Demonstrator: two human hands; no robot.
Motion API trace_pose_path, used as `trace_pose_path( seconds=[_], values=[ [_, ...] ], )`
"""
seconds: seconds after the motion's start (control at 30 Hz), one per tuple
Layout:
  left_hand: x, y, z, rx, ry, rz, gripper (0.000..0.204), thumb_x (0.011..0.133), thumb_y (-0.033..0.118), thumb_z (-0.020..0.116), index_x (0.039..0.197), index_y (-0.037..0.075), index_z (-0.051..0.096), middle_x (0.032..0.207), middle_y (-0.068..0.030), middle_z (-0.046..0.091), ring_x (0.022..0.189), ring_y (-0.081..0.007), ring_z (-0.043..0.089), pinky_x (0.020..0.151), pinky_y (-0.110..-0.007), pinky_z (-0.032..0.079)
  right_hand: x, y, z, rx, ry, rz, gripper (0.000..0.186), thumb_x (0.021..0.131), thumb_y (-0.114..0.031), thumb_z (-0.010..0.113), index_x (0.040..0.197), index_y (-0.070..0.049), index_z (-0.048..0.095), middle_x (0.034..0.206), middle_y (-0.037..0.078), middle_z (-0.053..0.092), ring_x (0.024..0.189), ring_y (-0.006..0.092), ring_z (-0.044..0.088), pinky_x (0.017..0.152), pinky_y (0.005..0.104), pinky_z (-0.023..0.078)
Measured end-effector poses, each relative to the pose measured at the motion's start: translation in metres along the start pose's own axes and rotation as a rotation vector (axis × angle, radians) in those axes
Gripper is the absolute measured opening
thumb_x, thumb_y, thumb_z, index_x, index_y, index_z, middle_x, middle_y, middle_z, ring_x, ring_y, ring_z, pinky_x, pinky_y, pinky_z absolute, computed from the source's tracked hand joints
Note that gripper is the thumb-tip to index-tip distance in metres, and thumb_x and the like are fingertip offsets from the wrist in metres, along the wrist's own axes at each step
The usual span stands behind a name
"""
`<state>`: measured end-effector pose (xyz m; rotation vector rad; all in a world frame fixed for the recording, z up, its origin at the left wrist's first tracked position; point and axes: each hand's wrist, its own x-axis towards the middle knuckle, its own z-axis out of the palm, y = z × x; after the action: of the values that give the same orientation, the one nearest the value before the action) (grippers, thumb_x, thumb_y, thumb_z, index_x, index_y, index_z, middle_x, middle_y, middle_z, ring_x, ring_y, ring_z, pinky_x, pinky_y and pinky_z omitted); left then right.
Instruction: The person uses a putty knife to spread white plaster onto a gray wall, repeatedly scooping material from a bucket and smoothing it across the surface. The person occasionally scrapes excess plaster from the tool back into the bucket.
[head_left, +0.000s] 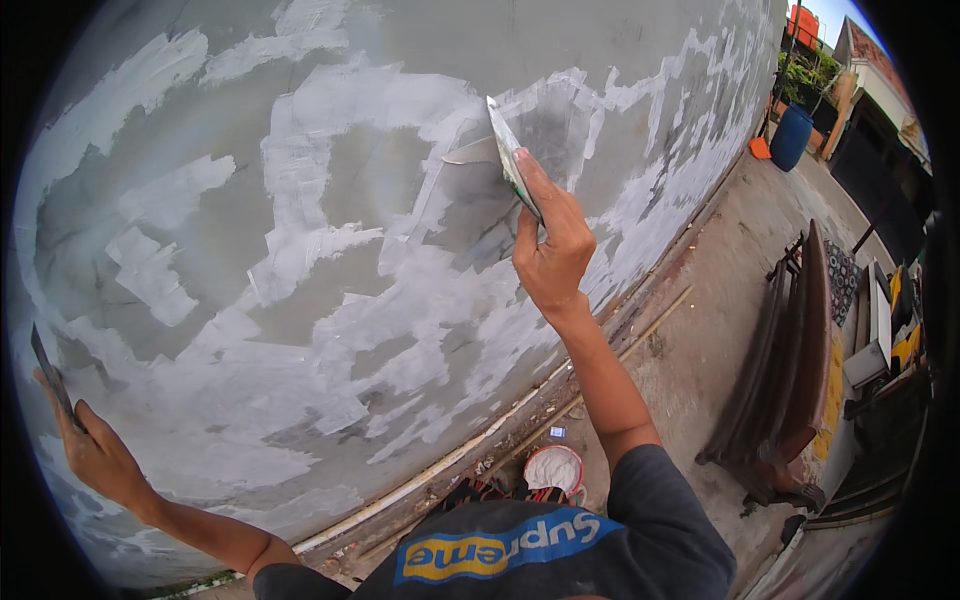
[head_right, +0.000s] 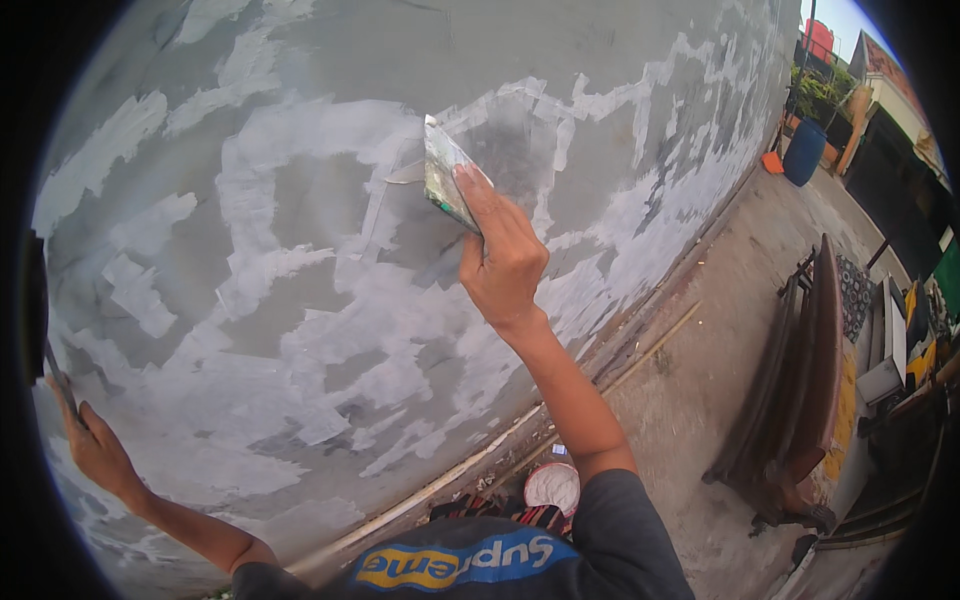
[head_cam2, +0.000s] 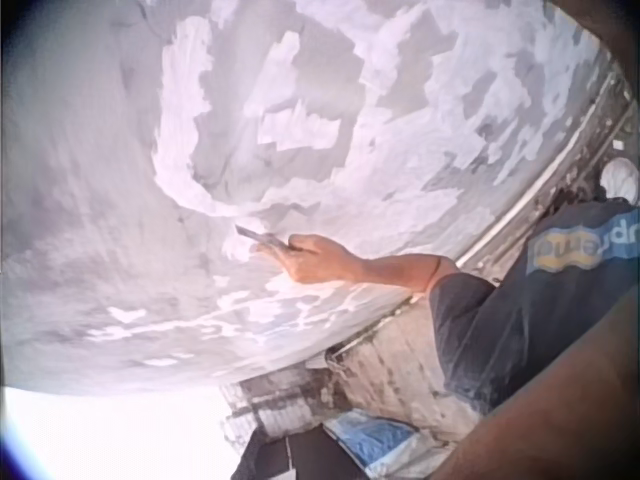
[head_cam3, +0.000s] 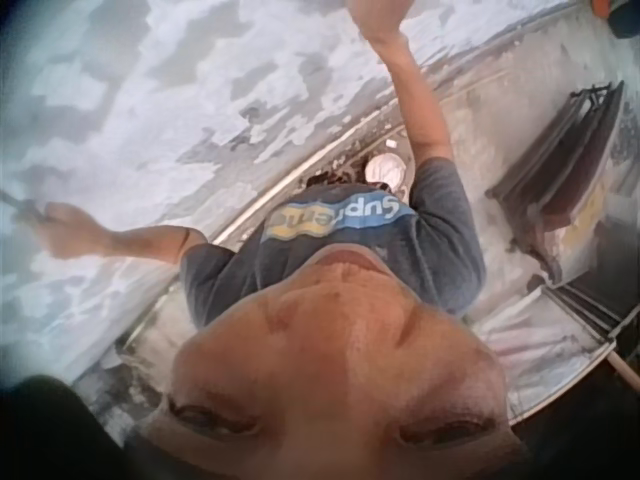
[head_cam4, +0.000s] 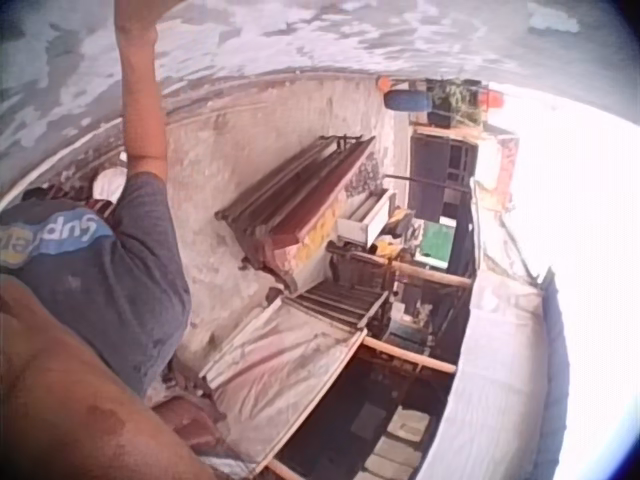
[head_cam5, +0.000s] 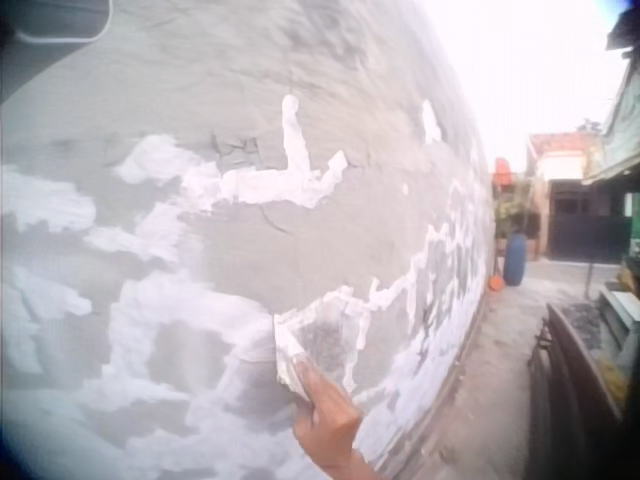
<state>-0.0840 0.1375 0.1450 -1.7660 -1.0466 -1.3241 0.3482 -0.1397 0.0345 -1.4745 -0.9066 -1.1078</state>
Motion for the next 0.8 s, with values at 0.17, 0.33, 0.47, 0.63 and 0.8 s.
trace_pose_path(
  seconds=[0.17, 0.33, 0.47, 0.63, 0.8],
  values=[
    [0.002, -0.001, 0.0, -0.006, 0.049, 0.076, 0.037, 0.099, 0.022, 0.045, 0.135, 0.017, 0.057, 0.136, -0.0004, 0.056, 0.112, -0.0202, 0.063, 0.083, -0.029, 0.053, -0.02, -0.008, -0.005, -0.072, -0.173, -0.202, 0.061, 0.069, 0.009, 0.058, 0.123, -0.019, 0.066, 0.123, 0.007, 0.065, 0.104, 0.0238, 0.066, 0.078, 0.0298, 0.056],
    [0.001, 0.004, -0.001, 0.019, 0.065, 0.049, 0.038, 0.1, 0.026, 0.043, 0.135, 0.021, 0.056, 0.135, 0.0006, 0.057, 0.111, -0.0197, 0.064, 0.081, -0.028, 0.054, -0.037, 0.014, -0.032, -0.149, -0.338, -0.4, 0.057, 0.072, 0.007, 0.06, 0.122, -0.018, 0.066, 0.122, 0.006, 0.065, 0.106, 0.0255, 0.064, 0.09, 0.0367, 0.053],
    [0.001, 0.013, -0.002, 0.069, 0.033, 0.001, 0.039, 0.1, 0.028, 0.041, 0.136, 0.022, 0.055, 0.134, 0.0008, 0.057, 0.109, -0.0196, 0.064, 0.081, -0.029, 0.054, -0.021, 0.022, -0.03, 0.002, 0.004, -0.01, 0.063, 0.068, 0.013, 0.056, 0.125, -0.01, 0.063, 0.124, 0.008, 0.064, 0.105, 0.0268, 0.064, 0.085, 0.0352, 0.053],
    [0.002, 0.007, 0.0, 0.045, 0.075, 0.041, 0.039, 0.1, 0.028, 0.043, 0.136, 0.023, 0.055, 0.134, 0.0, 0.058, 0.108, -0.0205, 0.065, 0.079, -0.03, 0.055, -0.012, 0.015, 0.014, -0.18, 0.09, -0.087, 0.07, 0.063, 0.013, 0.056, 0.129, -0.009, 0.06, 0.126, 0.009, 0.063, 0.099, 0.0263, 0.065, 0.076, 0.0306, 0.054],
    [-0.001, -0.004, 0.003, 0.049, 0.081, 0.055, 0.039, 0.1, 0.028, 0.043, 0.137, 0.024, 0.054, 0.134, -0.001, 0.058, 0.108, -0.0209, 0.065, 0.078, -0.03, 0.055, -0.056, -0.013, 0.029, -0.246, -0.012, -0.094, 0.064, 0.064, 0.007, 0.061, 0.124, -0.016, 0.066, 0.13, 0.008, 0.061, 0.098, 0.0218, 0.066, 0.076, 0.026, 0.055]
  ],
)
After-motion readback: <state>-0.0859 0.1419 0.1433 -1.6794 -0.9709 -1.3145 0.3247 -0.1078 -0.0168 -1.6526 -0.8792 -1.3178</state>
